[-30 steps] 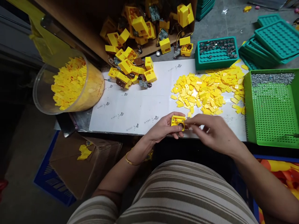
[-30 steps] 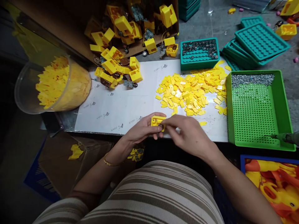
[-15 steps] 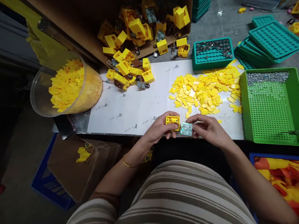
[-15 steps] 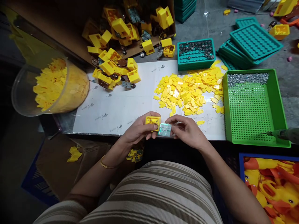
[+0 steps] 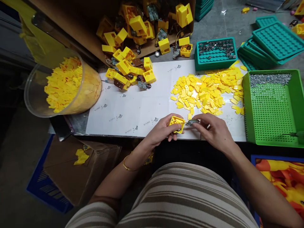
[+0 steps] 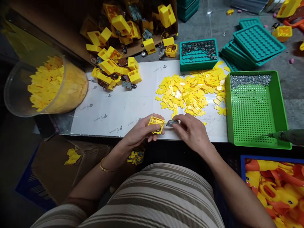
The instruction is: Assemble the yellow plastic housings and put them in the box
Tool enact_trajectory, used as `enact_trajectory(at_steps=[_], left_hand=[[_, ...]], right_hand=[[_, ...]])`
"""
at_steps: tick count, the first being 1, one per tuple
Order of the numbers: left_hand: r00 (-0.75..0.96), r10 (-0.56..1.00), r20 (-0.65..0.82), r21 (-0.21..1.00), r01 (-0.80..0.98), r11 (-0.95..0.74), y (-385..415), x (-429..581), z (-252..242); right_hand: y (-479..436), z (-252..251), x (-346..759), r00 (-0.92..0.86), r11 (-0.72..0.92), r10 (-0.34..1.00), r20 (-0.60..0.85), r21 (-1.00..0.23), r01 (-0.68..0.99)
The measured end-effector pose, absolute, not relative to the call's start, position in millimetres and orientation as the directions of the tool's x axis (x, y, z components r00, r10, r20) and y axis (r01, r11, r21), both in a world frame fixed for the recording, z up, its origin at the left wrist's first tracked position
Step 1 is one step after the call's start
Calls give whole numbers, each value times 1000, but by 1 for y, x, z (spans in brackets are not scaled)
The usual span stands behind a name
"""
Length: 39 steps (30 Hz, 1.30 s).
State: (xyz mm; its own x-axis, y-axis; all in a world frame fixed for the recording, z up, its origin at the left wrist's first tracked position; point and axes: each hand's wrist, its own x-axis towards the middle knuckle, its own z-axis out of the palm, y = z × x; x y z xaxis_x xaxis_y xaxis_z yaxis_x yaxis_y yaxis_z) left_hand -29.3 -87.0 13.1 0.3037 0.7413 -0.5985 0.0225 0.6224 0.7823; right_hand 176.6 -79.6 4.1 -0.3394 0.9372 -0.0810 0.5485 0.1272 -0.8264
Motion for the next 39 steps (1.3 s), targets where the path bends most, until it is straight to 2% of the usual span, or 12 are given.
enact_trajectory(at_steps=[2, 5, 7, 13, 16, 19, 22, 24, 27, 34, 36, 39], left_hand=[[348, 702, -622, 758, 42, 651, -88, -28, 11], [372, 679, -633, 742, 40, 670, -91, -24, 5], [372, 682, -630, 738, 12, 675, -93, -21, 2], [331, 696, -637, 692, -152, 705, -95, -15, -1], [356, 680, -641, 621, -280, 732, -95, -12, 0], [362, 692, -625, 543, -435, 718, -94, -10, 1], [331, 713, -618, 517, -512, 686, -95, -10, 4], [316, 719, -619, 521, -519, 678, -96, -10, 8], [318, 732, -602, 542, -511, 667, -99, -10, 14], [370, 747, -553, 564, -494, 662, -106, -2, 18], [376, 744, -552, 533, -527, 662, -107, -1, 21], [362, 745, -560, 515, -552, 656, -108, -2, 26]], right_hand=[[-78, 11, 178, -358, 87, 923, -141, -830, 551], [-78, 14, 174, -371, -169, 887, -273, -942, 289], [-80, 13, 170, -375, -277, 875, -305, -952, 128], [-87, 0, 159, -252, -215, 946, -205, -977, -12], [-93, 0, 155, -230, -121, 964, -130, -991, 54], [-100, 3, 153, -217, 100, 975, 40, -958, 269], [-105, 4, 151, -316, 400, 909, 273, -786, 472], [-107, 4, 150, -393, 527, 848, 355, -648, 551], [-110, 1, 150, -410, 567, 824, 391, -571, 594], [-117, -2, 150, -196, 485, 873, 446, -757, 439], [-117, 0, 149, -224, 521, 851, 475, -717, 462], [-115, 4, 153, -321, 604, 789, 523, -570, 557]])
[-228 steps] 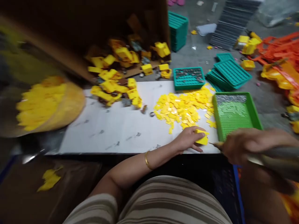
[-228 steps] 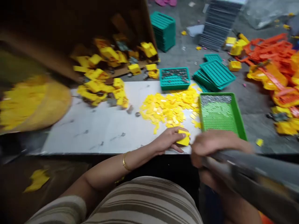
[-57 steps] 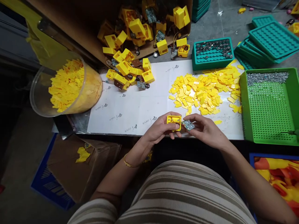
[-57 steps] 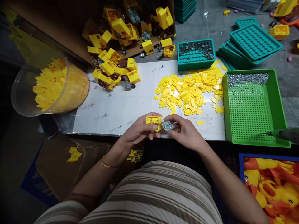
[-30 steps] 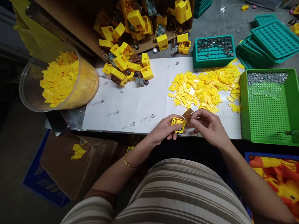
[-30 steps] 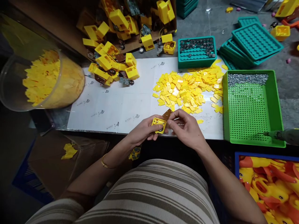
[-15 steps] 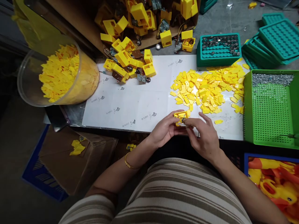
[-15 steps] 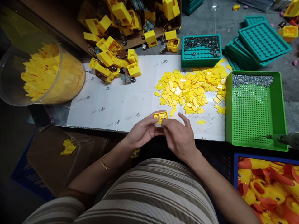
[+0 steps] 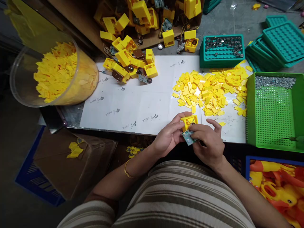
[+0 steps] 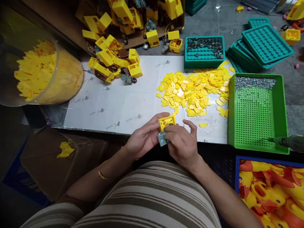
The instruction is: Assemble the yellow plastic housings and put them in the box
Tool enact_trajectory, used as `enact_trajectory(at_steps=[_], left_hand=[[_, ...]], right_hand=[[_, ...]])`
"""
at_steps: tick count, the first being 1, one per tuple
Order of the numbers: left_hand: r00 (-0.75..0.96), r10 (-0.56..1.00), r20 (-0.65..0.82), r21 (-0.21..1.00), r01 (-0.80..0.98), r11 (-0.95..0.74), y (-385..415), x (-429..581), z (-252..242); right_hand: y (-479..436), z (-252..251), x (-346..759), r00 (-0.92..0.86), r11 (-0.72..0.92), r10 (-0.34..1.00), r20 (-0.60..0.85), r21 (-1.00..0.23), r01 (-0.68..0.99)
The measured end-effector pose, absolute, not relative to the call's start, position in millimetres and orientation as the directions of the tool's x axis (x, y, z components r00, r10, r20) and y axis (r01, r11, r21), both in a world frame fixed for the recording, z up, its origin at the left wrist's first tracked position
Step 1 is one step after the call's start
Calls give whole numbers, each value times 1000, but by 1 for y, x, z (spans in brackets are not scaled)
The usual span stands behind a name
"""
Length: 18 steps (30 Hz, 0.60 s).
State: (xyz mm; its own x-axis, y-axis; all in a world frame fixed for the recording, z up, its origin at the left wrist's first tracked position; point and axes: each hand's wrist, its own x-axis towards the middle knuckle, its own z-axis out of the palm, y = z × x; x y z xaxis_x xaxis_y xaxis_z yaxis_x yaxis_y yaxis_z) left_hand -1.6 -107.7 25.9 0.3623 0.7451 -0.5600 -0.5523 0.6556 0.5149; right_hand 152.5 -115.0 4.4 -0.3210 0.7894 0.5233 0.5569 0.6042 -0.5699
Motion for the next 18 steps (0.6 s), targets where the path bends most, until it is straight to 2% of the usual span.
enact_trajectory(at_steps=[3, 7, 13, 18], left_hand=[[359, 744, -563, 521, -544, 657, -108, -2, 30], [370, 736, -567, 546, -499, 672, -109, -2, 32], [354, 720, -597, 599, -402, 693, -109, 2, 32], [342, 738, -583, 609, -417, 674, -108, 5, 33]], right_hand=[[-112, 7, 159, -402, 651, 752, 523, -493, 577], [-108, 7, 167, -500, 722, 692, 521, -492, 487], [-107, 12, 177, -595, 746, 664, 452, -456, 486], [-108, 14, 184, -589, 752, 654, 475, -492, 439]])
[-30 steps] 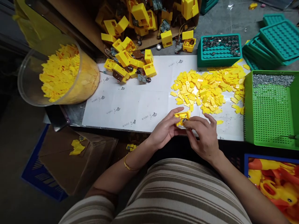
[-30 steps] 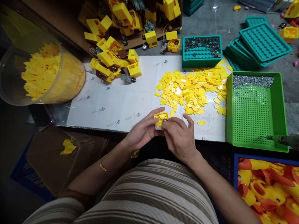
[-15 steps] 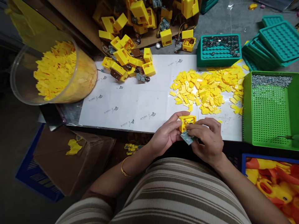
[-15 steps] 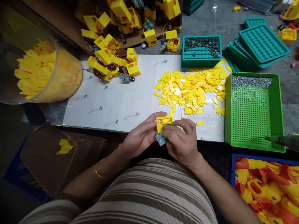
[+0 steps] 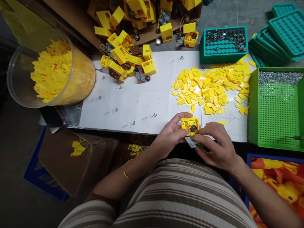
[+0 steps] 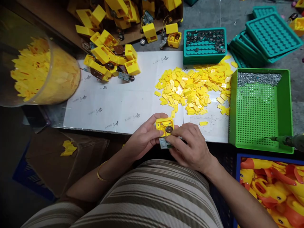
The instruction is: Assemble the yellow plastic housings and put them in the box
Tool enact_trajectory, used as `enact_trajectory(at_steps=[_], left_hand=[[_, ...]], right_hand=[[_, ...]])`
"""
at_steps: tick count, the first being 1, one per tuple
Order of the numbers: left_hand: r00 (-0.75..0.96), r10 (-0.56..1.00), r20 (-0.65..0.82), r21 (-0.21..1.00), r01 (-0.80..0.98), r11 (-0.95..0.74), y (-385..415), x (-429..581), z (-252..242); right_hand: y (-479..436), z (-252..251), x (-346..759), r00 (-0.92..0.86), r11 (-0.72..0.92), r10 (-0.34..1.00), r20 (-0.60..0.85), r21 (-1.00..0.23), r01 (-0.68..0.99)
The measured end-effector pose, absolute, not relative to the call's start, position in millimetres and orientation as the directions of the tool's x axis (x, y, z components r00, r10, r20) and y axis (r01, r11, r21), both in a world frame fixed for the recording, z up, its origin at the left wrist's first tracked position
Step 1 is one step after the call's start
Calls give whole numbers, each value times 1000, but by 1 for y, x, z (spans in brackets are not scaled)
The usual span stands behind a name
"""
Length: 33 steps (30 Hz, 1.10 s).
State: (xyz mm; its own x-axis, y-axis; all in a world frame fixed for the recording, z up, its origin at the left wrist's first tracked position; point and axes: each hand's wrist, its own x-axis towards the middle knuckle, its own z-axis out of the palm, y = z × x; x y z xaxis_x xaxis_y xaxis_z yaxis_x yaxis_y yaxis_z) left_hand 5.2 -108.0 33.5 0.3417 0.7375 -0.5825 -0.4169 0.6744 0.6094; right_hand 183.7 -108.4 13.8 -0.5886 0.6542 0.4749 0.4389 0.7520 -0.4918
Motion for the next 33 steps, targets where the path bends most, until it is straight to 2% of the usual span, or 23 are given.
enact_trajectory(at_steps=[7, 11, 16, 19, 24, 27, 30, 33], left_hand=[[382, 737, -557, 575, -462, 675, -111, 3, 33], [386, 759, -524, 584, -486, 650, -114, 0, 32], [359, 775, -520, 615, -472, 632, -115, 0, 34], [355, 781, -514, 647, -436, 625, -116, 1, 34], [262, 844, -468, 712, -454, 536, -116, 3, 28], [193, 860, -473, 712, -490, 502, -116, 5, 24], [138, 856, -498, 701, -517, 491, -115, 8, 23], [86, 872, -483, 717, -533, 449, -115, 11, 23]], right_hand=[[-114, 15, 177, -460, 648, 756, 466, -636, 419], [-115, 18, 176, -447, 605, 784, 432, -693, 392], [-117, 23, 177, -431, 630, 768, 473, -678, 378], [-118, 24, 178, -402, 631, 775, 487, -630, 453], [-122, 27, 173, -442, 545, 838, 320, -521, 657], [-125, 28, 168, -396, 430, 894, 208, -643, 633], [-126, 27, 163, -342, 254, 936, 86, -838, 483], [-127, 25, 158, -307, 111, 952, 11, -943, 312]])
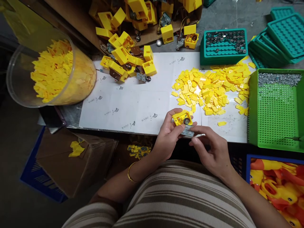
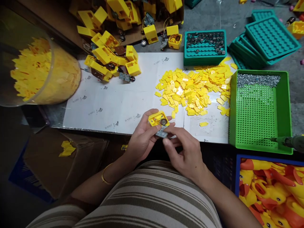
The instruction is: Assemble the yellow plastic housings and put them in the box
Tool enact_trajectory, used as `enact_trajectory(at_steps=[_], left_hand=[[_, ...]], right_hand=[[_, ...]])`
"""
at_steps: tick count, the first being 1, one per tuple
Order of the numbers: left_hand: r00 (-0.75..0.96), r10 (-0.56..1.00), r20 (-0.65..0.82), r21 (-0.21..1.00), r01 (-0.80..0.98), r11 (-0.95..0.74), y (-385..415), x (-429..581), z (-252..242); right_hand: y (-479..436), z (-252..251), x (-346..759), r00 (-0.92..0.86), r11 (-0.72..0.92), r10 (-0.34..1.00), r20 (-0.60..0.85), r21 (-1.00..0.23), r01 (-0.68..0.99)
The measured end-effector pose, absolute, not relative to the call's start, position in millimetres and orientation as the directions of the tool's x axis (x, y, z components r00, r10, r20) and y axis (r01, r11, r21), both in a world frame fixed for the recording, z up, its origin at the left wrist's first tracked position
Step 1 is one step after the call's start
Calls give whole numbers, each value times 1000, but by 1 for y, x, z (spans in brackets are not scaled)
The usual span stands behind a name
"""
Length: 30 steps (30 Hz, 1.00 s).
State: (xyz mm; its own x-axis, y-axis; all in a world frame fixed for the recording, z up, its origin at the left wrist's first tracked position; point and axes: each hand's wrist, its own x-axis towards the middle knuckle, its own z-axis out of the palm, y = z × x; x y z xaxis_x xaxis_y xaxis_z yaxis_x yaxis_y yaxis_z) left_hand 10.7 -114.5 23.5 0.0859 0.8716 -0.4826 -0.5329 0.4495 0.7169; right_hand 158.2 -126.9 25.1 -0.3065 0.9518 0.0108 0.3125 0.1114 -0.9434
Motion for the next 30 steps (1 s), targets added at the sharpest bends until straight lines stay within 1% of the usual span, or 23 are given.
enact_trajectory(at_steps=[2, 5, 7, 9, 11, 14, 16, 20, 22, 24, 25, 28, 30], left_hand=[[53, 890, -453, 745, -526, 410, -114, 13, 23], [41, 904, -425, 774, -502, 386, -115, 15, 20], [27, 910, -413, 795, -477, 375, -116, 15, 17], [-20, 928, -373, 843, -424, 330, -118, 16, 15], [-100, 948, -301, 909, -331, 253, -121, 17, 12], [-204, 962, -182, 970, -198, 141, -125, 18, 7], [-217, 967, -135, 982, -162, 100, -126, 19, 4], [-231, 970, -72, 989, -140, 40, -126, 21, 1], [-234, 970, -68, 990, -134, 37, -125, 21, 3], [-235, 968, -86, 988, -144, 53, -124, 22, 6], [-232, 967, -103, 985, -160, 66, -123, 22, 7], [-207, 963, -174, 964, -237, 123, -122, 22, 11], [-201, 961, -188, 960, -243, 137, -123, 21, 10]], right_hand=[[-128, 24, 155, -278, 89, 960, 13, -960, 265], [-129, 23, 151, -220, 106, 974, 45, -957, 270], [-129, 23, 149, -179, 58, 984, 14, -968, 243], [-128, 24, 146, -139, -70, 986, -91, -987, 146], [-124, 24, 144, -121, -243, 963, -240, -970, -9], [-118, 21, 141, -157, -446, 894, -419, -868, -220], [-117, 18, 140, -178, -508, 862, -475, -803, -312], [-118, 11, 137, -171, -574, 806, -567, -677, -461], [-119, 9, 136, -207, -633, 751, -627, -595, -495], [-121, 8, 135, -221, -655, 726, -651, -558, -510], [-121, 8, 135, -205, -641, 738, -642, -573, -511], [-122, 9, 135, -136, -545, 820, -556, -684, -485], [-122, 11, 134, -133, -517, 841, -524, -707, -482]])
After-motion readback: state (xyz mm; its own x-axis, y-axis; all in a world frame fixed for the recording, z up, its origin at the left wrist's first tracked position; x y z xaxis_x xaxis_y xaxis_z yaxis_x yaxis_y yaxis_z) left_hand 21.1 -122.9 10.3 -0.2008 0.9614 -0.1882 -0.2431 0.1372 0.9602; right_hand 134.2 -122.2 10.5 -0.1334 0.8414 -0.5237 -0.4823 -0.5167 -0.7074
